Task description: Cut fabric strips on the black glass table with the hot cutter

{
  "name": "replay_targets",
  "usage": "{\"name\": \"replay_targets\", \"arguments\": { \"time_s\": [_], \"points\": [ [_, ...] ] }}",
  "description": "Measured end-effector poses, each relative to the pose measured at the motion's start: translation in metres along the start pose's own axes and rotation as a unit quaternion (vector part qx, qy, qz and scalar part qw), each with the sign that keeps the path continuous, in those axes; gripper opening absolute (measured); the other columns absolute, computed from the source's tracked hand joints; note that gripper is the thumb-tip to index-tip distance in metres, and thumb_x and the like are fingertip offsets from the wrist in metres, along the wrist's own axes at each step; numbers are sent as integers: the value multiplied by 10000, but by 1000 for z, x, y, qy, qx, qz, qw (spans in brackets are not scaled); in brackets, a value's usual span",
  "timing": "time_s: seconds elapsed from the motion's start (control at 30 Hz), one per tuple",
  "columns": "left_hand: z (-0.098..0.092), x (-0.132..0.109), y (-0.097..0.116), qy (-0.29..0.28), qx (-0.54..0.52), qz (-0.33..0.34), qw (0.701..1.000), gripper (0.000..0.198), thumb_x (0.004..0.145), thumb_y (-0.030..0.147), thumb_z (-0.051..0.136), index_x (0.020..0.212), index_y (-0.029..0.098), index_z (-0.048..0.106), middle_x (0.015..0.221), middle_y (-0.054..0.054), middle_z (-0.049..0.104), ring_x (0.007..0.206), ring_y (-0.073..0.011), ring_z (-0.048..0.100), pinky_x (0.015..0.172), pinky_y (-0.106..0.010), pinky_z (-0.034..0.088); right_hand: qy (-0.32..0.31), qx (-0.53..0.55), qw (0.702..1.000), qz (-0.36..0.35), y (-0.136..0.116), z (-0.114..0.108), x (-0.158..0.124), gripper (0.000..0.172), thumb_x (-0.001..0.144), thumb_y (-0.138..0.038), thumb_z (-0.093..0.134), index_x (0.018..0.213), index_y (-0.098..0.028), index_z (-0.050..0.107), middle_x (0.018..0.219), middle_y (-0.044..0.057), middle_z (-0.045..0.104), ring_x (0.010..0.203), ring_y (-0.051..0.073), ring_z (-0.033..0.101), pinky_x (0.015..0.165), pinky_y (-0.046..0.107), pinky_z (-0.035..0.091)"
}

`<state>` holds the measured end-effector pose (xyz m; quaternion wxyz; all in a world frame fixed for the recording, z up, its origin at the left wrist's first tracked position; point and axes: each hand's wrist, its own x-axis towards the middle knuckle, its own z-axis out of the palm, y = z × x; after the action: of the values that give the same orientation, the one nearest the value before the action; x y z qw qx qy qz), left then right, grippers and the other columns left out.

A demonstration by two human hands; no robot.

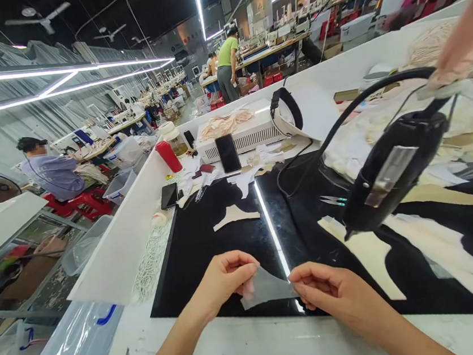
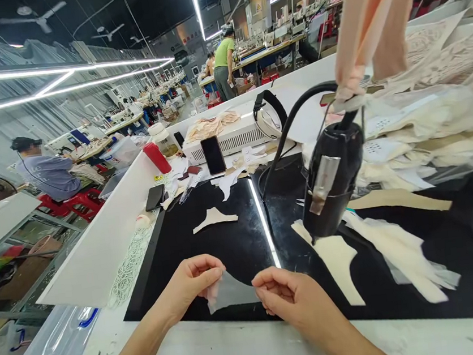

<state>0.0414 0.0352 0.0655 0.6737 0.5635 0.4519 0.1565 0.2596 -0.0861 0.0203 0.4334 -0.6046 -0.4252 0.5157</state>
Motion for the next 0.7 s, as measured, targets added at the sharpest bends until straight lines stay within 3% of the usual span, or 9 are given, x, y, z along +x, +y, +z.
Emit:
{"name": "replay_targets", "arguments": {
  "time_s": [0.1,0.27,0.47,0.6,0.7],
  "points": [
    [-1,-1,2,6,14,6,1000,425,750,524,870,874,147,719,623,54,581,499,-75,553,491,-182,453,-51,0,999,12,-1,2,2,252,860,-483,697,904,-240,748,683,-13,641,682,175,636,685,266,528],
    [-4,3,1,19,46,11,999,321,760,442,803,838,164,663,699,40,593,569,-102,599,506,-203,516,-9,-63,998,-16,-6,8,4,209,810,-445,642,782,-244,692,634,-24,565,606,162,528,581,268,418],
    [-11,12,-5,29,104,35,994,244,799,410,698,859,179,646,724,32,584,604,-116,607,510,-206,510,19,-129,988,-77,-2,15,7,174,861,-347,580,759,-249,682,667,-17,649,609,160,582,581,259,448],
    [-12,23,-10,39,149,67,986,246,822,421,687,871,180,676,703,32,569,594,-126,573,491,-213,462,61,-207,967,-138,6,18,8,197,920,-212,529,786,-263,664,693,-34,675,603,149,618,563,249,458],
    [-12,33,-14,63,200,114,971,208,867,391,669,891,190,718,734,19,596,654,-139,571,556,-232,456,103,-286,927,-218,14,17,14,215,965,-160,510,824,-262,637,730,-34,696,607,150,660,573,261,492]
  ]
}}
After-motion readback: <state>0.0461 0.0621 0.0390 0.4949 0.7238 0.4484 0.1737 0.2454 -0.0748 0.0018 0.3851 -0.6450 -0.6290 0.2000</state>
